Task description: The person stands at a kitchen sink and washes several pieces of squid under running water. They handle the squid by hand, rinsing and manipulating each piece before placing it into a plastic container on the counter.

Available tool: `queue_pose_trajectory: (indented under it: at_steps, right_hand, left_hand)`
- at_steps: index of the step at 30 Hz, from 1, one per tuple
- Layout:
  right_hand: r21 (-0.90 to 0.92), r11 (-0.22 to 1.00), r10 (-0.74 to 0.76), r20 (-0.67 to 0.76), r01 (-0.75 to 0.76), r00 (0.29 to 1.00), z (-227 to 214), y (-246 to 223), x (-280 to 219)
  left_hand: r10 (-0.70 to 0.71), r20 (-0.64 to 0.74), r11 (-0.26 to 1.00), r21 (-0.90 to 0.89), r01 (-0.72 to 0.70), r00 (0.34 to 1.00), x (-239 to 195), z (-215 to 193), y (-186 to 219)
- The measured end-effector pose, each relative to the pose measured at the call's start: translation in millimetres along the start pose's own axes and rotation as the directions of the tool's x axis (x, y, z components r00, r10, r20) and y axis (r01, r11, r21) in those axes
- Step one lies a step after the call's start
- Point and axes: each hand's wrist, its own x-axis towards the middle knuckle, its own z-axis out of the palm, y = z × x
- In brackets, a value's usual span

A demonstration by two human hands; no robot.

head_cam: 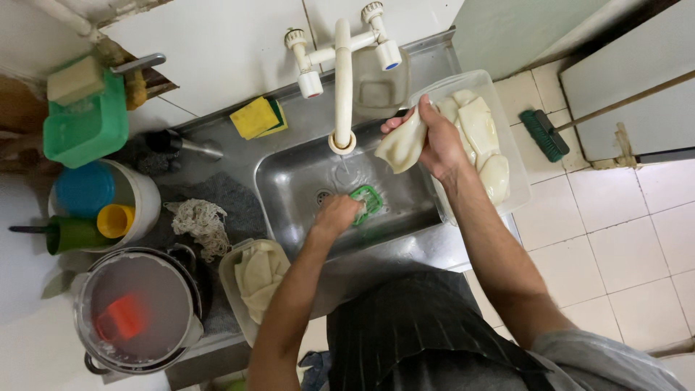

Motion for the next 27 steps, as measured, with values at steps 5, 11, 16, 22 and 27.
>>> queue_pose_trajectory:
  at_steps: [5,11,16,22,27]
  right_hand:
    - [-0.028,0.999,0.041,0.012,-0.040,0.999,1.9,7.6,9.2]
    - [-0.035,0.998,0.044,0.030,-0.043,0.999,3.2,12.1,11.2]
    - [-0.055,0.998,0.037,0.047,-0.034,0.998,4.0,14.7,15.2]
    - [-0.060,0.998,0.029,0.069,-0.024,0.997,5.6,15.0,15.7]
    - [-0.062,0.998,0.029,0.061,-0.025,0.998,15.1,10.7,8.0]
  left_hand:
    - [0.076,-0.154,0.997,0.044,-0.070,0.985,11.0,11.8,-7.7]
    - [0.189,-0.260,0.982,0.051,-0.182,0.947,7.2,11.4,-7.3]
    - [0.248,-0.365,0.966,0.022,-0.258,0.897,8.7,-0.3,-10.7]
    - [0.273,-0.294,0.955,-0.034,-0.296,0.916,16.8,-8.3,-19.0]
    - [0.024,-0.276,0.912,-0.388,-0.134,0.961,19.2,-15.7,-22.2]
